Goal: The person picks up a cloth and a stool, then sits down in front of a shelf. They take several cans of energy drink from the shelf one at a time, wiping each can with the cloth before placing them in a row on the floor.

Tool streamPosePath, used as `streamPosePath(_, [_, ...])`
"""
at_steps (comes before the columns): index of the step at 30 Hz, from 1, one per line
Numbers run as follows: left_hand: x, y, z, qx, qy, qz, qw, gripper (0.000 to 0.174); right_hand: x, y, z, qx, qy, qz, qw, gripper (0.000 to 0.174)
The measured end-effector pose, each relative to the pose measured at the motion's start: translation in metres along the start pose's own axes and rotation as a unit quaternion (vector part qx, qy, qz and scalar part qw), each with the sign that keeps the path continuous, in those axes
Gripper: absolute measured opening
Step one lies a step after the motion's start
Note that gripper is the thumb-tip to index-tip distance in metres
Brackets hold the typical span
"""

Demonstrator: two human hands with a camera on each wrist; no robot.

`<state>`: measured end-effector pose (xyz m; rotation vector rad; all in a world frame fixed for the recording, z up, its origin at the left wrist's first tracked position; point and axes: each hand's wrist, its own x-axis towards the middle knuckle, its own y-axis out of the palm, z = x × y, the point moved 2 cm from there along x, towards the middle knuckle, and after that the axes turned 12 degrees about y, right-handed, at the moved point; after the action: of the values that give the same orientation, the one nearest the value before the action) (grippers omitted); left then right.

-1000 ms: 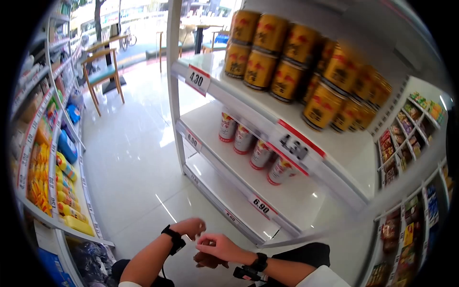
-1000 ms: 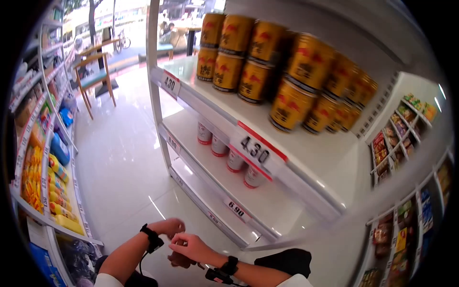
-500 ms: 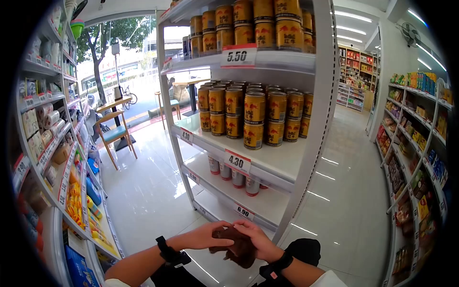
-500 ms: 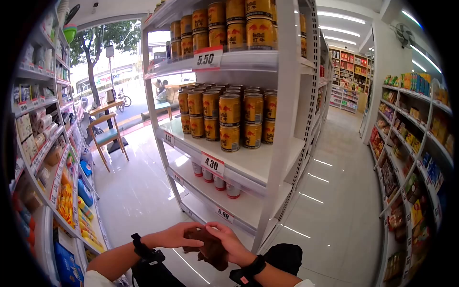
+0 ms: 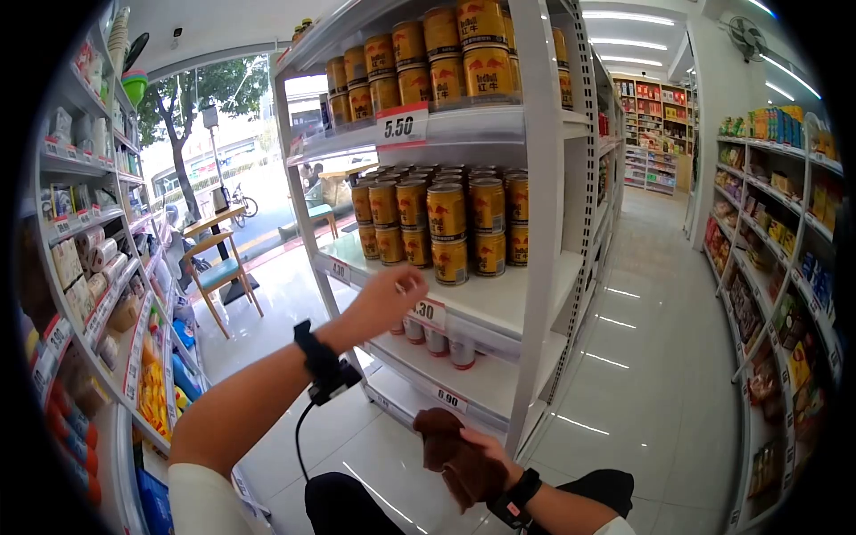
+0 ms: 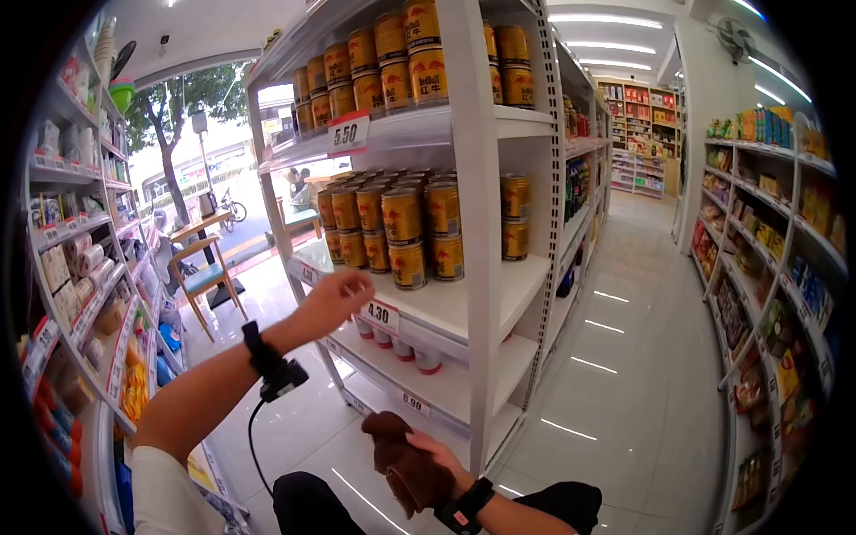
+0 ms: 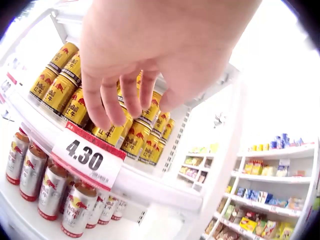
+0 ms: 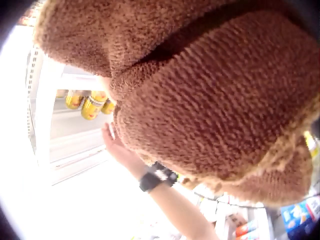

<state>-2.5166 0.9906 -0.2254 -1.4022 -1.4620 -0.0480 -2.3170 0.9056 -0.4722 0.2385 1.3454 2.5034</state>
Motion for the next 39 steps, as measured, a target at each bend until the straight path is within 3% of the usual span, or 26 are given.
streamPosePath(2, [0.03, 0.003, 0.024, 0.003, 0.003, -0.031, 1.0, 0.034, -0.01, 0.003, -0.01, 0.07, 0.057, -0.066, 0.994, 0.043])
streamPosePath(5, [0.05, 0.034, 0.033, 0.067, -0.05, -0.096, 0.992, 0.044, -0.025, -0.019, -0.017, 0.109, 0.031, -0.102, 0.988, 0.034])
streamPosePath(7, [0.056, 0.041, 0.027, 0.015, -0.058, -0.138, 0.989, 0.059, -0.013, -0.039, -0.025, 0.153, -0.013, -0.087, 0.984, 0.035])
streamPosePath(8, [0.063, 0.048, 0.028, 0.027, -0.056, -0.142, 0.988, 0.059, -0.015, -0.044, -0.019, 0.149, -0.007, -0.076, 0.986, 0.035])
streamPosePath(10, [0.065, 0.054, 0.037, -0.045, -0.076, -0.134, 0.987, 0.078, -0.015, -0.041, -0.027, 0.199, 0.026, -0.107, 0.974, 0.031])
streamPosePath(11, [0.07, 0.061, 0.042, -0.026, -0.081, -0.135, 0.987, 0.078, -0.014, -0.041, -0.027, 0.225, 0.051, -0.056, 0.972, 0.028])
streamPosePath(14, [0.083, 0.071, 0.058, -0.043, -0.073, -0.135, 0.987, 0.08, -0.003, -0.039, -0.031, 0.195, 0.015, -0.058, 0.979, 0.026])
streamPosePath(18, [0.089, 0.079, 0.05, -0.057, -0.096, -0.154, 0.982, 0.082, -0.002, -0.018, -0.028, 0.217, 0.091, -0.077, 0.969, 0.023])
streamPosePath(20, [0.09, 0.086, 0.047, -0.046, -0.12, -0.165, 0.978, 0.082, 0.004, -0.009, -0.029, 0.235, 0.116, -0.043, 0.964, 0.023])
streamPosePath(22, [0.091, 0.088, 0.049, -0.033, -0.11, -0.192, 0.975, 0.082, 0.008, 0.003, -0.031, 0.207, 0.128, -0.066, 0.968, 0.03])
streamPosePath(23, [0.088, 0.089, 0.055, -0.026, -0.118, -0.191, 0.974, 0.082, 0.008, 0.013, -0.033, 0.178, 0.139, -0.032, 0.973, 0.027])
streamPosePath(27, [0.088, 0.089, 0.05, -0.02, -0.081, -0.198, 0.977, 0.08, 0.016, 0.033, -0.028, 0.114, 0.097, -0.063, 0.987, 0.03])
streamPosePath(34, [0.087, 0.094, 0.064, -0.054, 0.001, -0.228, 0.972, 0.073, 0.032, 0.016, -0.04, 0.139, 0.121, -0.062, 0.981, 0.026])
streamPosePath(36, [0.089, 0.093, 0.061, -0.072, 0.031, -0.246, 0.966, 0.07, 0.033, 0.016, -0.038, 0.168, 0.126, -0.005, 0.978, 0.023])
streamPosePath(39, [0.079, 0.081, 0.046, -0.041, 0.05, -0.266, 0.962, 0.066, 0.031, 0.02, -0.043, 0.161, 0.086, -0.006, 0.983, 0.024])
